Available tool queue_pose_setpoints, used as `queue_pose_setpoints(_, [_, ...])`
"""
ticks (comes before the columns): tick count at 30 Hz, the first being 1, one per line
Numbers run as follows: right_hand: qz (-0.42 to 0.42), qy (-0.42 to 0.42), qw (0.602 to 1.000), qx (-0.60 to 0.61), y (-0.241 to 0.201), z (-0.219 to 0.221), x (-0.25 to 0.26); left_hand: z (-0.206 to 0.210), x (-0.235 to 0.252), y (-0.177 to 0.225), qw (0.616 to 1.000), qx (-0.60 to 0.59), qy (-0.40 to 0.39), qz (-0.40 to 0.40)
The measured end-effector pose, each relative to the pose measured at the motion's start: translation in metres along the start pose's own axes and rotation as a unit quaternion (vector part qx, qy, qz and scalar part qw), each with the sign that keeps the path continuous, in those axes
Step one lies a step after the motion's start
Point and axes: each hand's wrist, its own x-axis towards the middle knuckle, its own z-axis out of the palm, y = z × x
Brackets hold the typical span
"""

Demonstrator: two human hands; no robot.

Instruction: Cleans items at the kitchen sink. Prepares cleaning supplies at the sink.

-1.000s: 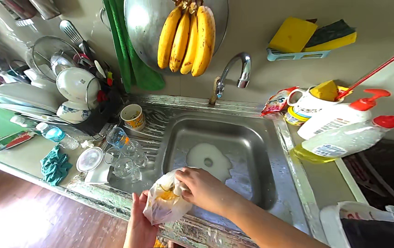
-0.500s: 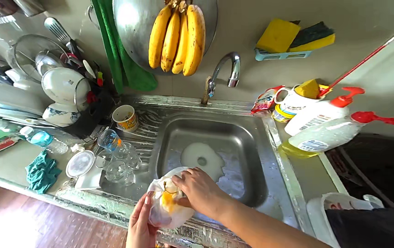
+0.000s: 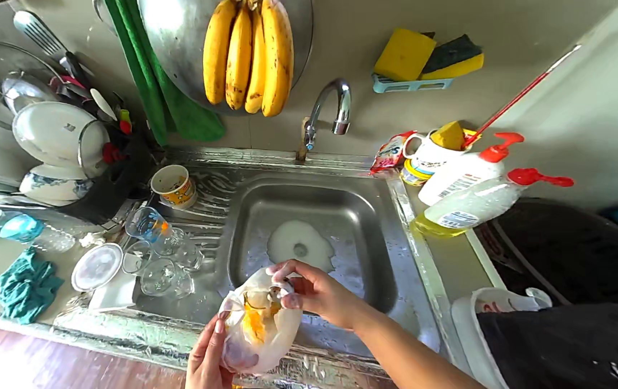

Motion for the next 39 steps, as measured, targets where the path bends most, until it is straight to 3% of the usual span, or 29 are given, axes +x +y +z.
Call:
queue_pose_setpoints(4, [0.006, -0.024, 0.986, 0.162, 0.002, -0.009, -0.002, 0.002, 0.003, 0.000, 1.000, -0.006, -0.012, 0.002])
queue_pose_setpoints(7, [0.016, 0.015, 0.984, 0.175, 0.002, -0.019, 0.000, 0.000, 0.004, 0.000, 1.000, -0.009, -0.008, 0.004])
queue_pose_setpoints(11, [0.012, 0.109, 0.992, 0.058, -0.004, -0.031, 0.013, -0.001, 0.003, 0.004, 1.000, -0.011, -0.008, 0.004])
queue_pose_setpoints(15, [-0.090, -0.026, 0.987, -0.134, -0.019, -0.004, 0.015, -0.004, 0.003, 0.002, 1.000, -0.006, 0.000, 0.014])
queue_pose_setpoints(18, [-0.083, -0.139, 0.905, -0.393, 0.015, 0.029, 0.013, -0.003, -0.001, -0.004, 0.999, 0.029, -0.009, 0.037])
queue_pose_setpoints(20, [-0.085, -0.137, 0.861, -0.482, 0.029, 0.037, 0.004, -0.006, -0.004, -0.011, 0.996, 0.075, -0.021, 0.045])
queue_pose_setpoints(22, [-0.192, -0.032, 0.830, -0.523, 0.035, 0.036, -0.001, -0.007, -0.004, -0.020, 0.994, 0.090, -0.013, 0.053])
queue_pose_setpoints(23, [-0.209, -0.022, 0.824, -0.526, 0.043, 0.036, -0.004, -0.009, -0.007, -0.023, 0.994, 0.095, -0.005, 0.052])
queue_pose_setpoints(27, [-0.242, 0.000, 0.827, -0.507, 0.052, 0.034, -0.008, -0.008, -0.004, -0.021, 0.993, 0.106, -0.004, 0.054])
queue_pose_setpoints(29, [-0.212, -0.027, 0.831, -0.514, 0.054, 0.034, -0.013, -0.007, -0.007, -0.019, 0.994, 0.105, 0.014, 0.041])
queue_pose_setpoints(30, [-0.182, -0.051, 0.841, -0.508, 0.058, 0.031, -0.014, -0.007, -0.007, -0.018, 0.994, 0.106, 0.016, 0.036])
queue_pose_setpoints(32, [-0.170, 0.000, 0.877, -0.449, 0.053, 0.021, -0.010, -0.007, 0.001, -0.016, 0.993, 0.107, 0.003, 0.044])
queue_pose_setpoints(34, [-0.116, 0.059, 0.950, -0.285, 0.039, 0.016, -0.011, -0.008, -0.001, -0.018, 0.993, 0.106, 0.005, 0.042])
queue_pose_setpoints(36, [-0.010, 0.050, 0.994, -0.093, 0.027, 0.006, -0.009, -0.009, 0.000, -0.017, 0.994, 0.104, 0.003, 0.041])
queue_pose_setpoints(39, [0.077, 0.023, 0.991, 0.111, 0.025, -0.004, -0.010, -0.008, 0.002, -0.016, 0.994, 0.106, -0.007, 0.042])
